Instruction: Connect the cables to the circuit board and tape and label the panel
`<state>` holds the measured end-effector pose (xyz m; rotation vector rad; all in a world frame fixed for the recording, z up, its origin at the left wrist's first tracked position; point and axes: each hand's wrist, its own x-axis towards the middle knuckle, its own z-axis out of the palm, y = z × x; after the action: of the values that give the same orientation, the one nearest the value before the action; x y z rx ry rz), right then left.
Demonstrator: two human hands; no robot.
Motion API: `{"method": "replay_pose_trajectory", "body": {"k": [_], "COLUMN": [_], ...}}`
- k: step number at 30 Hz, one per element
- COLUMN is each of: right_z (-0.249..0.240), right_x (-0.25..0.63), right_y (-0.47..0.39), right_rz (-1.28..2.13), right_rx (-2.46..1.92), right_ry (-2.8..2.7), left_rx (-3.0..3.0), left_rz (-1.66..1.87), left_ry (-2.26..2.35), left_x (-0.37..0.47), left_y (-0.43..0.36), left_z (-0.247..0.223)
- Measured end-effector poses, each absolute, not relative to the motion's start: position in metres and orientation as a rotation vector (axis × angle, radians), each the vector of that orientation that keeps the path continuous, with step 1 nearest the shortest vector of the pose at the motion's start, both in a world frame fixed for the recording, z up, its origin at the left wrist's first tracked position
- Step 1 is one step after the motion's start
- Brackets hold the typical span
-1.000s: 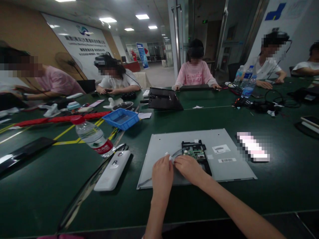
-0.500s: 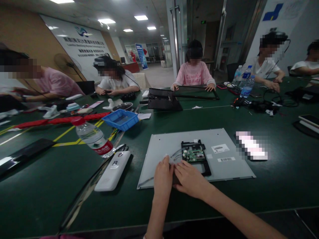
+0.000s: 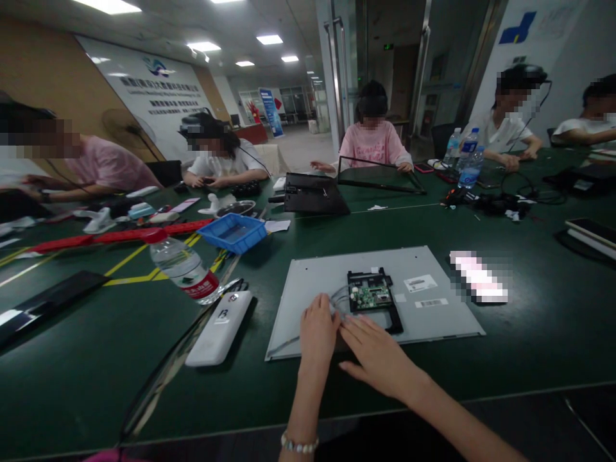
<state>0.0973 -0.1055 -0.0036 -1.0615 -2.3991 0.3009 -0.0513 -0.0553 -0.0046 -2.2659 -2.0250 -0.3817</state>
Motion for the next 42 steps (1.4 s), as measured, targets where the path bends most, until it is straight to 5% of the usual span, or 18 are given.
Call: {"method": "replay_pose_trajectory", "body": {"k": [11, 25, 42], "right_z": [-0.022, -0.020, -0.034], "right_x": [0.229, 0.221, 0.267], "right_y": [-0.031, -0.020, -0.022], "right_rz": [0.561, 0.720, 0.422], "right_rx": [-1.533, -1.566, -1.852], "right_ry": [-1.930, -1.958, -1.787], "left_rx": [-2.242, -2.355, -2.541], "left_rz": [-0.612, -0.323, -0.357], "left_ry": [-1.847, -1.801, -1.878], "left_x": [-0.050, -0.060, -0.088], "left_y": [-0.067, -0.059, -0.046], "left_z": [0.010, 0.028, 0.008]}}
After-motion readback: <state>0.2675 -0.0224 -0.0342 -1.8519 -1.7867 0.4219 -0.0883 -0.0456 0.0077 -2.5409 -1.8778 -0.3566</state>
